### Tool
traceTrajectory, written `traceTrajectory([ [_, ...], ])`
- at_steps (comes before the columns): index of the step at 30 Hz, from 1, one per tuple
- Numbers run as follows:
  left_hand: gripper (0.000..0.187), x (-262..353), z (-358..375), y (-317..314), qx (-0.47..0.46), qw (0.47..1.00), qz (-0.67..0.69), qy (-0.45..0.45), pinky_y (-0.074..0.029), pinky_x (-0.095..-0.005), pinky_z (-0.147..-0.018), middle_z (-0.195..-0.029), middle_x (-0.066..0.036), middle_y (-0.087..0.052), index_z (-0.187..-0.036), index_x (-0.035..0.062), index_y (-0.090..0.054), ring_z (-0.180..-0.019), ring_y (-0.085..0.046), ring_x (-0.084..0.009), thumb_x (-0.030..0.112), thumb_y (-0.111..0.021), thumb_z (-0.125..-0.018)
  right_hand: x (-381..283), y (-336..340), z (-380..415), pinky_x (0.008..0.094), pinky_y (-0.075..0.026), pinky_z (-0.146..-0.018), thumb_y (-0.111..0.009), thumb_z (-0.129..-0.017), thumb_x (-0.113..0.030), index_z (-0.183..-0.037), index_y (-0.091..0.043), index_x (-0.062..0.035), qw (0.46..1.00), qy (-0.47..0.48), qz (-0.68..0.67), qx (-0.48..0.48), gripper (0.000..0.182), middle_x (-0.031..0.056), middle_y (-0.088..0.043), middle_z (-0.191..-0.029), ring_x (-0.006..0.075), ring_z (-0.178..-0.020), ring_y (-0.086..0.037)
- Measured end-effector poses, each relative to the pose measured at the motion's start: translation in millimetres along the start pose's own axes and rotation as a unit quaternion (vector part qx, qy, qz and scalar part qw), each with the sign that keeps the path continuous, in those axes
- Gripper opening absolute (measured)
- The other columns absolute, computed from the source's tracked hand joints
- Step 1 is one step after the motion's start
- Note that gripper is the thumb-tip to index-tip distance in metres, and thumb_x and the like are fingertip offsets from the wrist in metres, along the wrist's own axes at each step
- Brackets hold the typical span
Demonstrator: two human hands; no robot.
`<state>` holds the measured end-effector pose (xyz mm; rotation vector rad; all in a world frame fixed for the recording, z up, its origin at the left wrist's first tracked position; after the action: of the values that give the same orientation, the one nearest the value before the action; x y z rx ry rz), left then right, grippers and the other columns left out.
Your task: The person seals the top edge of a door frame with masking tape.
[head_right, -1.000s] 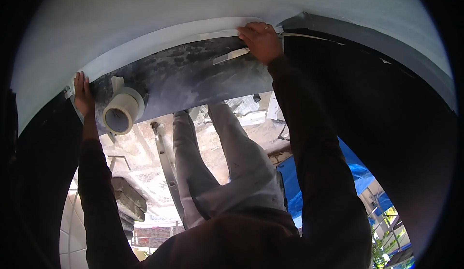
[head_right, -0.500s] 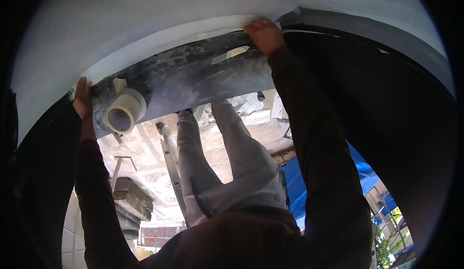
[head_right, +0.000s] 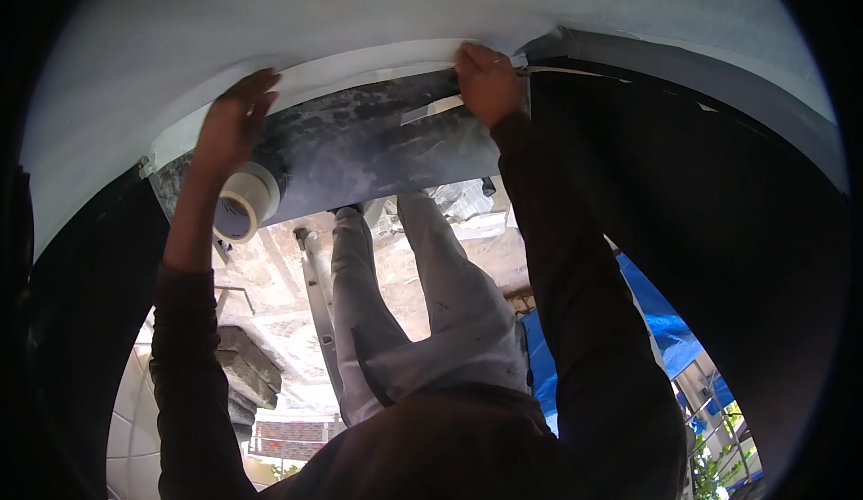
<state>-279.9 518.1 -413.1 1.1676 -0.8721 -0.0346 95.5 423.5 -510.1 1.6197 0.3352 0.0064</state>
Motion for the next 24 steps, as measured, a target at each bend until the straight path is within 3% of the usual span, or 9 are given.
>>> traceTrajectory([
  [2, 0.047, 44, -23, -64, -0.016, 0.992, 0.006, -0.122, -0.042, -0.0456, -0.113, -0.152, -0.016, -0.049, -0.145, 0.0081, -0.052, -0.143, -0.044, -0.0328, 0.019, -0.061, -0.1, -31, 1, -2, 0.0459, -0.049, -0.1, -0.07, -0.092, -0.029, -0.13, -0.063, -0.0069, 0.999, 0.015, 0.003, 0.05, 0.044, 0.0137, -0.063, -0.131, 0.0324, -0.119, -0.061],
  [4, 0.061, 80, -43, -125, 0.0, 0.995, -0.003, -0.1, -0.03, -0.0462, -0.122, -0.163, -0.011, -0.034, -0.156, 0.0148, -0.037, -0.151, -0.032, -0.0269, 0.031, -0.058, -0.101, -58, -2, -7, 0.0456, -0.039, -0.114, -0.062, -0.097, -0.039, -0.149, -0.045, -0.0055, 0.999, 0.031, -0.011, -0.024, 0.064, 0.0138, -0.045, -0.154, 0.0303, -0.14, -0.046],
  [7, 0.069, 67, -50, -173, -0.028, 0.996, -0.08, -0.016, -0.019, -0.0453, -0.125, -0.167, -0.004, -0.026, -0.16, 0.0191, -0.028, -0.154, -0.024, -0.0217, 0.045, -0.054, -0.101, -36, -16, -1, 0.0469, -0.032, -0.12, -0.059, -0.097, -0.048, -0.156, -0.034, -0.0082, 0.997, 0.057, -0.014, -0.055, 0.075, 0.0122, -0.036, -0.161, 0.0293, -0.147, -0.037],
  [11, 0.068, 33, -42, -152, -0.065, 0.977, -0.203, -0.022, -0.015, -0.0419, -0.128, -0.168, 0.01, -0.023, -0.161, 0.0277, -0.026, -0.154, -0.021, -0.0124, 0.055, -0.047, -0.102, -14, -14, 5, 0.0493, -0.029, -0.12, -0.058, -0.095, -0.055, -0.157, -0.033, -0.01, 0.996, 0.06, -0.004, -0.066, 0.08, 0.0088, -0.035, -0.162, 0.0283, -0.148, -0.036],
  [16, 0.07, -5, -17, -110, -0.16, 0.957, -0.241, 0.034, -0.012, -0.0418, -0.129, -0.17, 0.012, -0.011, -0.163, 0.0313, -0.014, -0.156, -0.014, -0.0128, 0.059, -0.038, -0.104, -10, -2, 16, 0.0505, -0.03, -0.12, -0.053, -0.099, -0.056, -0.157, -0.031, -0.0103, 0.993, -0.017, 0.085, -0.079, 0.078, 0.0095, -0.034, -0.163, 0.0268, -0.15, -0.034],
  [19, 0.07, -34, -14, -96, -0.207, 0.962, -0.171, 0.05, -0.007, -0.0394, -0.129, -0.171, 0.008, -0.012, -0.163, 0.0279, -0.019, -0.157, -0.008, -0.0134, 0.058, -0.041, -0.104, 1, 1, 12, 0.0462, -0.04, -0.113, -0.057, -0.102, -0.041, -0.146, -0.049, -0.0066, 0.996, -0.017, 0.068, -0.059, 0.057, 0.0112, -0.049, -0.153, 0.0289, -0.138, -0.05],
  [21, 0.054, -60, -16, -79, -0.17, 0.959, 0.191, 0.119, -0.031, -0.0366, -0.12, -0.157, -0.004, -0.046, -0.152, 0.0187, -0.048, -0.142, -0.044, -0.0167, 0.044, -0.052, -0.104, 22, -2, 9, 0.0449, -0.047, -0.106, -0.056, -0.102, -0.036, -0.136, -0.058, -0.0083, 0.999, -0.033, -0.003, -0.023, 0.044, 0.0091, -0.06, -0.141, 0.0295, -0.127, -0.059],
  [22, 0.054, -88, -13, -76, -0.16, 0.961, 0.179, 0.137, -0.031, -0.0366, -0.12, -0.157, -0.004, -0.046, -0.152, 0.0187, -0.048, -0.142, -0.044, -0.0167, 0.044, -0.052, -0.104, 31, -6, 8, 0.0426, -0.053, -0.097, -0.056, -0.102, -0.03, -0.123, -0.065, -0.0079, 0.998, -0.032, -0.027, 0.035, 0.032, 0.0094, -0.067, -0.127, 0.0326, -0.114, -0.065],
  [24, 0.033, -148, 13, -53, -0.115, 0.885, 0.351, 0.283, -0.045, -0.0329, -0.104, -0.125, -0.009, -0.07, -0.128, 0.0065, -0.068, -0.122, -0.06, -0.0184, 0.025, -0.056, -0.104, 44, -13, 4, 0.0431, -0.056, -0.092, -0.062, -0.098, -0.018, -0.11, -0.07, -0.0068, 0.996, -0.03, -0.054, 0.065, 0.018, 0.0121, -0.07, -0.119, 0.0344, -0.107, -0.068],
])
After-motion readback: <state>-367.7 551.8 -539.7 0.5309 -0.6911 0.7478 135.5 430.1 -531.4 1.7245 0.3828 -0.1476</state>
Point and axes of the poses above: each hand's wrist, its own z-axis away from the middle knuckle, its own y-axis out of the back of the hand, x = y × z, the point moved 3 cm from there along -z, towards the middle knuckle
